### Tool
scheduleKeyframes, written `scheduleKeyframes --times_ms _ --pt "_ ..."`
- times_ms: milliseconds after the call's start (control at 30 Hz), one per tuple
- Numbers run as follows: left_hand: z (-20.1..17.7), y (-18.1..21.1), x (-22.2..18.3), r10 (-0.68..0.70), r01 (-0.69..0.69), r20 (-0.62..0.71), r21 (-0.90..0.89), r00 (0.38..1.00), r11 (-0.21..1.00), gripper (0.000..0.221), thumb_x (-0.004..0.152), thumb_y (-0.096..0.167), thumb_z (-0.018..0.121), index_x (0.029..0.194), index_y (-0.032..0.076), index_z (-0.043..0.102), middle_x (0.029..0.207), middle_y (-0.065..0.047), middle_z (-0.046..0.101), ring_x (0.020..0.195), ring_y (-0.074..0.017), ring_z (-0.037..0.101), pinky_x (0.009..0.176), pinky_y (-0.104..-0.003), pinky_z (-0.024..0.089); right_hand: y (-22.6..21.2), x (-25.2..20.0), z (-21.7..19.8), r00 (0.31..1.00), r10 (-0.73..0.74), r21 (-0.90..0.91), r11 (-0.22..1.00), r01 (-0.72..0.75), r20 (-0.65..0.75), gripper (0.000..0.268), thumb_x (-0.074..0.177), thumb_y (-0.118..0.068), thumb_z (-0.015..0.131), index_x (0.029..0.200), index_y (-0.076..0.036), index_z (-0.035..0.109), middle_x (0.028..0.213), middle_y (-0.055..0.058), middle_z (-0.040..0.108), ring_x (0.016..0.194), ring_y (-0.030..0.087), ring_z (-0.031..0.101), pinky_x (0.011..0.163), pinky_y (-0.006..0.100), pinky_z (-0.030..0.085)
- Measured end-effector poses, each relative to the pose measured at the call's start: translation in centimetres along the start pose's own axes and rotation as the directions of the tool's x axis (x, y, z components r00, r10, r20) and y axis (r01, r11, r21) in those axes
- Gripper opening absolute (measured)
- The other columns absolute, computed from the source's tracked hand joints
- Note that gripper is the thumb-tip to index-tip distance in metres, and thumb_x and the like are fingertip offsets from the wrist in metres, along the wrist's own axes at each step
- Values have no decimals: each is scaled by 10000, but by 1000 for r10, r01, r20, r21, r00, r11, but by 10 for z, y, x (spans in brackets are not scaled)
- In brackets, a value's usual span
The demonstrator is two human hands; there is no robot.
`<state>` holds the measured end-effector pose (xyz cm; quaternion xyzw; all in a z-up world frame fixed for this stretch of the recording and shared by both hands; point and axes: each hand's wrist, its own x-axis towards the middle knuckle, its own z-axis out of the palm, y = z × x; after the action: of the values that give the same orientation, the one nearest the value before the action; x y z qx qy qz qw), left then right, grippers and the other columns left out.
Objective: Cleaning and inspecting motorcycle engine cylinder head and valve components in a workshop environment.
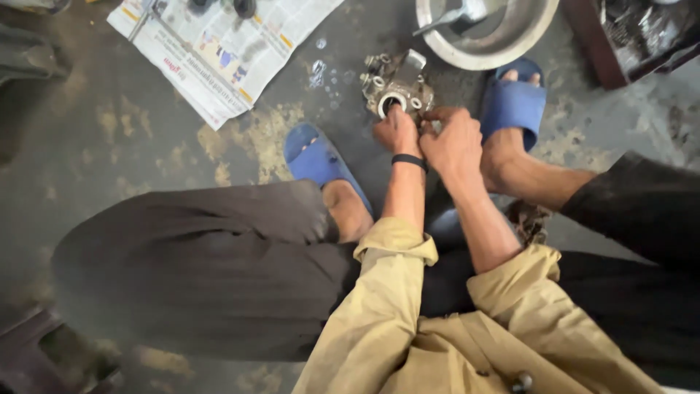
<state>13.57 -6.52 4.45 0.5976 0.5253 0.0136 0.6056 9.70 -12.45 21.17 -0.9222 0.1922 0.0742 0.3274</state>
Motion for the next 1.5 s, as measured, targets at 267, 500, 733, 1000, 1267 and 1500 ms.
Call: scheduleKeyframes --times_ms 267,500,733,1000,1267,1500 --pt "11 -1 5 51 -41 45 -206 998 978 329 809 160 608 747 -162 583 710 -117 628 644 -192 534 579 -456 478 -15 13 -11 999 44 -95 995 -42 18 224 850 -209 730 1052 -145 804 989 245 727 962 446 687 860 515 535" --pt "-6 39 -16 -51 107 168 -346 985 932 287 818 169 603 827 -115 649 788 -118 654 631 -189 567 557 -411 486 -7 13 -4 996 -73 -88 994 70 -43 231 868 -209 739 1079 -128 784 993 247 734 953 450 691 827 515 545" --pt "4 12 30 -39 112 226 -318 973 942 308 853 191 601 850 -114 644 783 -112 629 642 -204 567 545 -403 464 -29 6 -14 993 -48 58 997 42 104 248 824 -203 731 1053 -150 809 935 226 745 925 424 710 831 485 552" --pt "-14 -1 34 -82 154 262 -267 962 951 258 857 206 617 818 -45 663 669 -81 591 508 -180 516 441 -380 389 -24 11 -5 973 -188 201 967 159 132 208 842 -161 715 1014 -83 800 990 219 761 951 396 734 854 428 571" --pt "-4 -2 45 -66 111 263 -158 962 981 322 866 247 604 726 -41 638 675 -111 629 509 -177 560 456 -360 441 -22 -8 25 996 62 388 921 -33 -63 247 845 -195 725 1058 -78 765 939 217 764 896 326 783 806 395 581" --pt "-15 33 17 -107 204 298 -315 948 927 234 839 188 599 812 -40 644 753 -99 600 585 -210 559 481 -393 451 -15 15 -6 983 -137 3 990 138 120 209 840 -208 787 1004 -82 812 942 259 745 937 438 703 855 473 543"
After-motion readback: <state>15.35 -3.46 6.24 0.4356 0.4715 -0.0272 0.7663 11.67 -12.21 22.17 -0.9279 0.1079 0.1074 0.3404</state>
